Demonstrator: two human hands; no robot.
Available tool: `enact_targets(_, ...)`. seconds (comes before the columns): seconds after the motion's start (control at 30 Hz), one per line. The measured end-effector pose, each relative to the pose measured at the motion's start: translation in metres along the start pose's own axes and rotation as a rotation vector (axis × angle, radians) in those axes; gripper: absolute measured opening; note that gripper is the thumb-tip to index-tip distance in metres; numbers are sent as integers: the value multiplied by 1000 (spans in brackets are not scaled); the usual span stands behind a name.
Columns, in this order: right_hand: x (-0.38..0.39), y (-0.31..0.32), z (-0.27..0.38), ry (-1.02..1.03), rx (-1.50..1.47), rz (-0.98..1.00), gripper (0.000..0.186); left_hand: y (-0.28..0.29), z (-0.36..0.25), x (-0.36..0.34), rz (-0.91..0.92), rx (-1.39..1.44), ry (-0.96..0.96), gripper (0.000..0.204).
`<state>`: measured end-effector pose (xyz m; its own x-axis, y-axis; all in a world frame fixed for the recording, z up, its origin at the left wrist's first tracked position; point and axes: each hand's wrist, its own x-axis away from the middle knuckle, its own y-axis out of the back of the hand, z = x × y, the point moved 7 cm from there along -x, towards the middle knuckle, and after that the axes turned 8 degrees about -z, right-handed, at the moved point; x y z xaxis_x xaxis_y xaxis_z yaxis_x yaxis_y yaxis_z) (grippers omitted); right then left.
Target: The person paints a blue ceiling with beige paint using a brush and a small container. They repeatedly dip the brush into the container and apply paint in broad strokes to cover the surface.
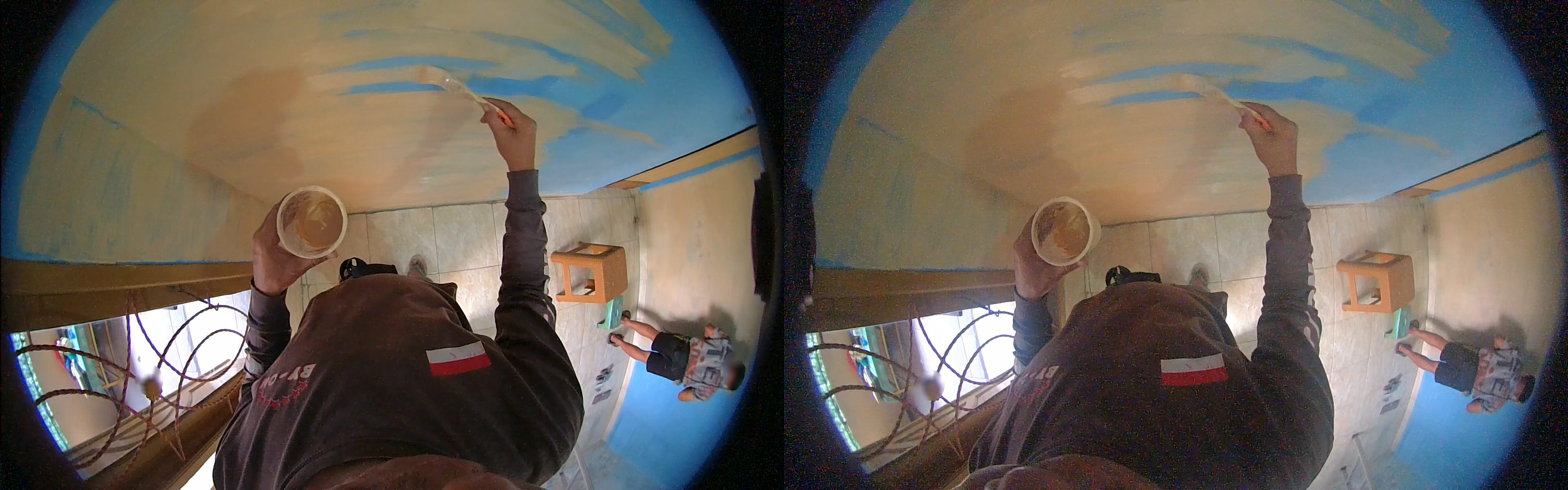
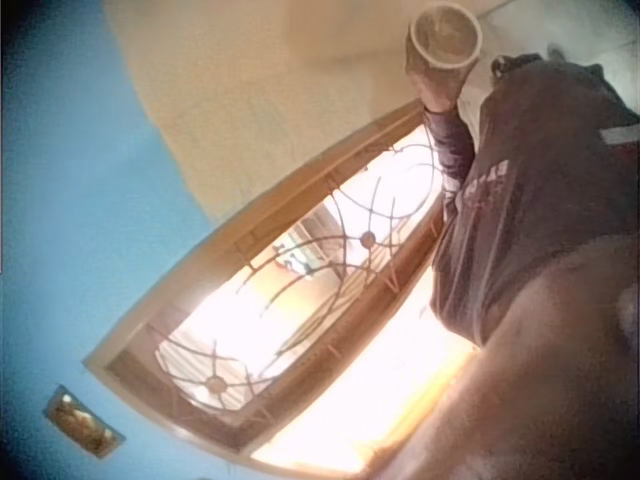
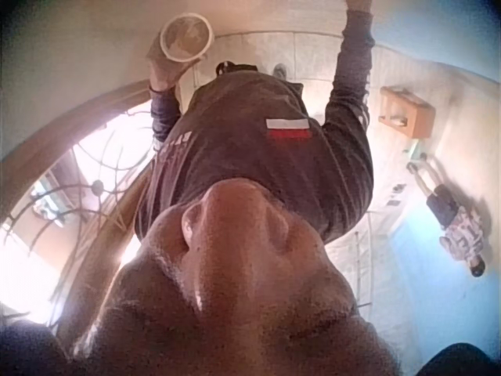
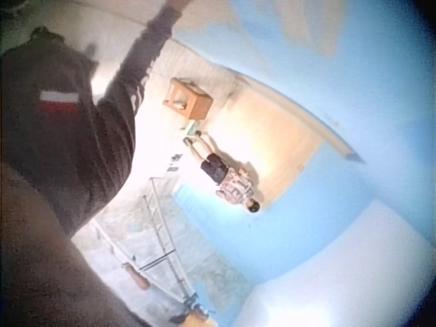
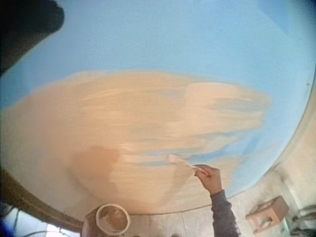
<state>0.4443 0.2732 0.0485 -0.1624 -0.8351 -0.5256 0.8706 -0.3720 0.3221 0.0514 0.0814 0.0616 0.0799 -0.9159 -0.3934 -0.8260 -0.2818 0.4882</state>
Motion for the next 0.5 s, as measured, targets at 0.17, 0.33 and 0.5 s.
enact_targets(0.17, -4, 36, -17, 25, 17, -59, 23, -8, -8, -9, 5, -6, -44, 82)
enact_targets(0.33, -5, 75, -45, -31, 85, -128, 24, -16, -3, -10, 9, -14, -49, 84)
enact_targets(0.5, -6, 107, -57, -35, 169, -201, 25, -20, -13, -16, 29, -80, -73, 86)
